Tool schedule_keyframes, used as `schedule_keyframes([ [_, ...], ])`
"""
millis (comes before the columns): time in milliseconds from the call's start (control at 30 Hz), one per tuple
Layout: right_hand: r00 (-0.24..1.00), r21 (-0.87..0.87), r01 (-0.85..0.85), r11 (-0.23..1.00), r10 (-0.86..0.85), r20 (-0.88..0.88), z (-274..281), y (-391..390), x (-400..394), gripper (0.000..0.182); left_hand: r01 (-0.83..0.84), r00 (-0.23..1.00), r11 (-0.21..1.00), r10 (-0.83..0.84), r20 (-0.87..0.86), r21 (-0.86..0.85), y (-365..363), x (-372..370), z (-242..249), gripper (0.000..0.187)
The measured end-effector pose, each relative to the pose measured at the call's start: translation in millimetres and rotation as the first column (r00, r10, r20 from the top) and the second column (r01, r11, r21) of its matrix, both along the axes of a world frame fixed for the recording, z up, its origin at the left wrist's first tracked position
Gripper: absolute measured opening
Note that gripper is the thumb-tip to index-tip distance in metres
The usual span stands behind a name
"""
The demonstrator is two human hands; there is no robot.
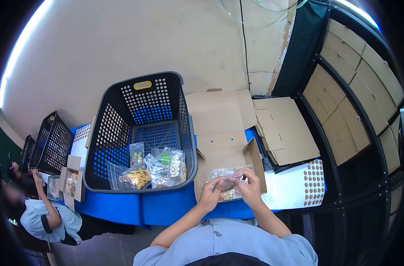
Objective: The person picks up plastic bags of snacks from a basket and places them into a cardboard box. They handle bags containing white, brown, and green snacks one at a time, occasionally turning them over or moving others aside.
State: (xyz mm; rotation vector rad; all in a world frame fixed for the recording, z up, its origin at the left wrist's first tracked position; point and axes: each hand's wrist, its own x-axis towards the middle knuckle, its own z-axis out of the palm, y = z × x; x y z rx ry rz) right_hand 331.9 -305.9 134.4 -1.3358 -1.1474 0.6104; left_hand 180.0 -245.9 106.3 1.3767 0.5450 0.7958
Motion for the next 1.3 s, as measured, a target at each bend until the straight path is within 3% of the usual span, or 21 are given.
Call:
schedule_keyframes([
  [100, 0.989, -0.089, -0.085, 0.992, 0.072, -0.133, -20.7, 1.9, 13.0, 0.014, 0.022, 0.999, 0.997, -0.025, 0.035, 0.072, 5.8, -0.7, 5.1, 0.044],
  [133, 0.96, -0.126, -0.136, 0.983, 0.099, -0.261, -25.3, 1.5, 14.2, 0.018, 0.039, 0.997, 0.996, -0.045, 0.061, 0.086, 6.9, -0.5, 5.4, 0.045],
  [267, 0.907, -0.08, -0.173, 0.982, 0.128, -0.401, -33.5, 1.1, 8.6, 0.02, 0.018, 1.0, 0.996, -0.018, -0.001, 0.091, 12.2, -7.7, -4.7, 0.053],
  [333, 0.862, -0.141, -0.341, 0.929, 0.25, -0.441, -49.1, -7.9, 10.6, 0.022, 0.09, 0.995, 0.981, -0.082, -0.053, 0.174, 18.7, -17.6, 2.2, 0.044],
  [367, 0.861, -0.142, -0.34, 0.93, 0.247, -0.444, -53.6, -7.6, 12.8, 0.022, 0.092, 0.995, 0.981, -0.083, -0.055, 0.171, 17.3, -19.7, 8.4, 0.044],
  [433, 0.919, -0.229, -0.164, 0.96, 0.064, -0.388, -62.2, -3.8, 17.5, 0.022, -0.019, 0.985, 0.843, 0.107, -0.133, 0.538, 8.5, -25.2, 31.3, 0.055],
  [467, 0.933, -0.171, -0.062, 0.983, -0.004, -0.36, -71.9, 4.2, 20.7, 0.023, -0.02, 0.985, 0.844, 0.109, -0.135, 0.536, 3.1, -35.9, 36.7, 0.055],
  [533, 0.93, -0.249, -0.027, 0.968, -0.067, -0.36, -91.1, 20.1, 30.5, 0.026, -0.233, 0.964, 0.625, 0.249, 0.092, 0.746, -8.1, -66.4, 44.9, 0.073],
  [600, 0.911, -0.362, -0.054, 0.931, -0.103, -0.4, -119.1, 30.8, 35.6, 0.031, -0.545, 0.83, 0.585, 0.279, 0.483, 0.6, -10.1, -84.6, 52.0, 0.068],
  [633, 0.909, -0.364, -0.06, 0.929, -0.1, -0.405, -140.1, 35.8, 35.5, 0.031, -0.618, 0.786, 0.444, 0.362, 0.501, 0.649, -3.0, -94.2, 62.7, 0.063],
  [733, 0.878, -0.5, -0.257, 0.827, -0.017, -0.479, -211.3, 50.5, 30.1, 0.035, -0.642, 0.708, 0.339, 0.606, 0.363, 0.688, 18.2, -122.6, 82.0, 0.041],
  [767, 0.968, -0.583, -0.175, 0.793, 0.031, -0.249, -233.3, 54.8, 25.3, 0.037, -0.645, 0.703, 0.33, 0.61, 0.366, 0.689, 27.0, -129.3, 87.9, 0.041],
  [800, 0.996, -0.64, -0.072, 0.765, 0.09, -0.005, -243.1, 58.1, 21.0, 0.039, -0.573, 0.685, 0.332, 0.696, 0.215, 0.749, 36.1, -135.0, 94.4, 0.036],
  [900, 0.998, -0.689, -0.012, 0.725, 0.052, 0.038, -183.4, 49.7, 3.7, 0.039, -0.379, 0.577, 0.354, 0.813, -0.081, 0.855, 47.8, -133.3, 104.3, 0.029],
  [933, 0.936, -0.547, 0.141, 0.825, 0.068, 0.345, -195.9, 47.5, 4.9, 0.038, -0.25, 0.498, 0.388, 0.837, -0.226, 0.887, 47.3, -132.2, 103.8, 0.028],
  [967, 0.935, -0.545, 0.133, 0.828, 0.078, 0.346, -192.5, 48.7, 5.8, 0.038, -0.255, 0.488, 0.383, 0.844, -0.223, 0.888, 44.0, -133.0, 100.5, 0.028],
  [1033, 0.938, -0.493, 0.185, 0.85, -0.003, 0.348, -177.2, 52.9, 6.1, 0.04, -0.024, 0.421, 0.539, 0.769, -0.48, 0.842, 34.9, -134.6, 92.0, 0.033],
  [1067, 0.933, -0.421, 0.204, 0.884, -0.044, 0.358, -169.7, 55.8, 6.9, 0.036, -0.025, 0.416, 0.485, 0.8, -0.432, 0.874, 30.2, -132.0, 89.9, 0.032],
  [1100, 0.931, -0.426, 0.195, 0.884, -0.031, 0.363, -158.5, 59.7, 8.3, 0.036, -0.035, 0.409, 0.49, 0.802, -0.435, 0.871, 26.4, -134.7, 88.2, 0.032],
  [1167, 0.965, -0.217, 0.201, 0.955, -0.155, 0.212, -129.5, 71.2, 12.8, 0.029, 0.023, 0.412, 0.571, 0.743, -0.528, 0.821, 18.8, -138.5, 85.8, 0.029],
  [1300, 0.98, -0.063, 0.167, 0.984, -0.158, 0.119, -33.1, 80.3, -1.0, 0.025, 0.046, 0.422, 0.552, 0.745, -0.517, 0.833, -6.6, -144.8, 81.4, 0.024],
])
